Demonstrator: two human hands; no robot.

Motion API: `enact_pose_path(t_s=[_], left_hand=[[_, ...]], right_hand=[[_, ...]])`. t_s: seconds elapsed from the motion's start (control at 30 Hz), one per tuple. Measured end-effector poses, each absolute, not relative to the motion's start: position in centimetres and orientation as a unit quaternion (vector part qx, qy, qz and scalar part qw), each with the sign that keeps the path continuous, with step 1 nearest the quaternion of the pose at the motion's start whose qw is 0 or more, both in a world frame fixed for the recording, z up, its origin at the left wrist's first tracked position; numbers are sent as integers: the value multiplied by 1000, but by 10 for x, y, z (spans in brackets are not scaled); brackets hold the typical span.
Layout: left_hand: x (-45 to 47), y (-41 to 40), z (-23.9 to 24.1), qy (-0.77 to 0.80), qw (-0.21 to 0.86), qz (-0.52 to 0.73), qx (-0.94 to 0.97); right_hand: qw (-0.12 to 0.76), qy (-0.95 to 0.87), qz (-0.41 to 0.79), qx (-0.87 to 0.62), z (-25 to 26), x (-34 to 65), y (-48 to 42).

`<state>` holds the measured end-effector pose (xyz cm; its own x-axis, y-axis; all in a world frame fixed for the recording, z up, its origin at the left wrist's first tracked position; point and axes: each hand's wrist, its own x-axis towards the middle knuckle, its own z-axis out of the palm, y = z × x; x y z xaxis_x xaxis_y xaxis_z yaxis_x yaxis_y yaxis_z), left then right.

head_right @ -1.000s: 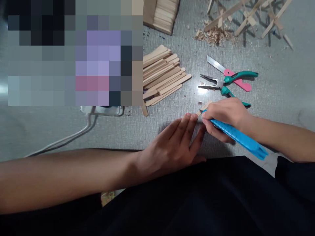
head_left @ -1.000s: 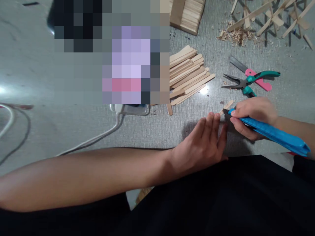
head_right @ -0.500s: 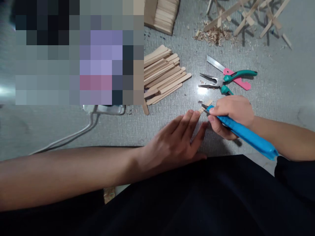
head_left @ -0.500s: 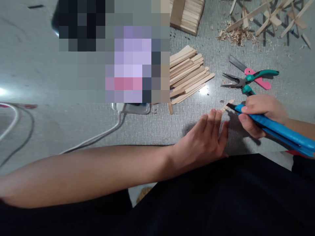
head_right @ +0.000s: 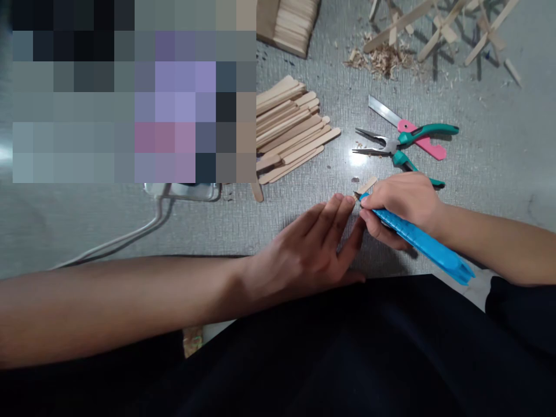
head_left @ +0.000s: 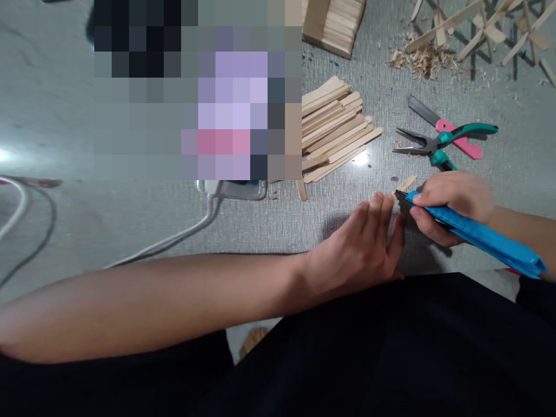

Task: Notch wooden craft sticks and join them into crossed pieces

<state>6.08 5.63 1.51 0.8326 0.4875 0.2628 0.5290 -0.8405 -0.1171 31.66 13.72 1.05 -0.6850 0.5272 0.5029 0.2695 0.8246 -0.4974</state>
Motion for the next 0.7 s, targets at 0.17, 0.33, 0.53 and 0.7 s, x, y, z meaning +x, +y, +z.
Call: enact_pose_path(t_s=[0.17, 0.33, 0.53, 0.7], left_hand=[[60, 56, 16, -266, 92, -109, -953], [59, 56, 17, -269, 98, -108, -952], [62, 57, 18, -267, 101, -106, -953], [62, 57, 18, -262, 106, -106, -953]], right_hand=[[352, -888, 195, -221, 9, 311, 137], [325, -896, 212, -215, 14, 312, 140], [298, -905, 239, -187, 14, 313, 143], [339, -894, 218, -194, 5, 310, 138]])
